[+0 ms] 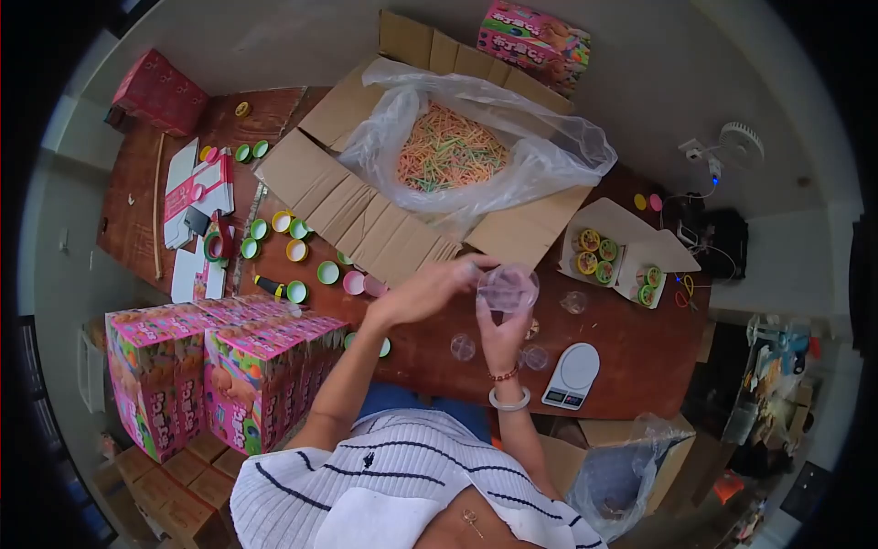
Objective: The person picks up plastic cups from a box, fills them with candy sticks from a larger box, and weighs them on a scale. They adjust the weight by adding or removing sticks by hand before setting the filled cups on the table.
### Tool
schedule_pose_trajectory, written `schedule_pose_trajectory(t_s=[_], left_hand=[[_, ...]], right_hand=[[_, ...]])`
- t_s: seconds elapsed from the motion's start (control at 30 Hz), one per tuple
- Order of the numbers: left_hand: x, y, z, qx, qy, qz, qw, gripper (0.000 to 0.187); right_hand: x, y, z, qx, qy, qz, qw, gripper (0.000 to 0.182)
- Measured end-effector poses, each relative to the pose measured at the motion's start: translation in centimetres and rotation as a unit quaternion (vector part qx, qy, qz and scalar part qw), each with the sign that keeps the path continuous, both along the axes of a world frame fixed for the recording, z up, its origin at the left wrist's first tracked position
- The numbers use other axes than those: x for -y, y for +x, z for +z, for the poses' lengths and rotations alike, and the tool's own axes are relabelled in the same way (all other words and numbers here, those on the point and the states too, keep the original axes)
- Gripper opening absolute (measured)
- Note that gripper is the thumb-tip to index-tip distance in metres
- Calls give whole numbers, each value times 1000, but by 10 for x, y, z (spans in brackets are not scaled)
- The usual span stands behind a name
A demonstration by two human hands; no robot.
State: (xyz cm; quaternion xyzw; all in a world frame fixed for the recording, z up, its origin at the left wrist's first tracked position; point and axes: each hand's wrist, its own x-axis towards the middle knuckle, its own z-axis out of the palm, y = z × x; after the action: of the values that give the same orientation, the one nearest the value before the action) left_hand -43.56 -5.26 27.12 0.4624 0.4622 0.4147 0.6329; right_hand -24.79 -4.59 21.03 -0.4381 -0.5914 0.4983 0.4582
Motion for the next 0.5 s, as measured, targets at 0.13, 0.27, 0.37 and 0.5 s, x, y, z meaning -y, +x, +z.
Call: schedule_pose_trajectory(t_s=[0.13, 0.27, 0.37, 0.5], left_hand=[[-99, -88, -59, -290, 141, 128, 938, 56], [-206, -118, -162, -569, 240, 56, 784, 99], [-257, -121, -201, -625, 301, -89, 715, 113], [-302, -120, -206, -604, 289, -93, 737, 106]], right_hand=[[-56, -42, 18, -203, -70, -33, 976, 57], [-97, -85, -8, -224, -159, -50, 960, 54], [-96, -85, -35, -199, -156, -41, 967, 57], [-82, -66, -33, -158, -184, -52, 969, 65]])
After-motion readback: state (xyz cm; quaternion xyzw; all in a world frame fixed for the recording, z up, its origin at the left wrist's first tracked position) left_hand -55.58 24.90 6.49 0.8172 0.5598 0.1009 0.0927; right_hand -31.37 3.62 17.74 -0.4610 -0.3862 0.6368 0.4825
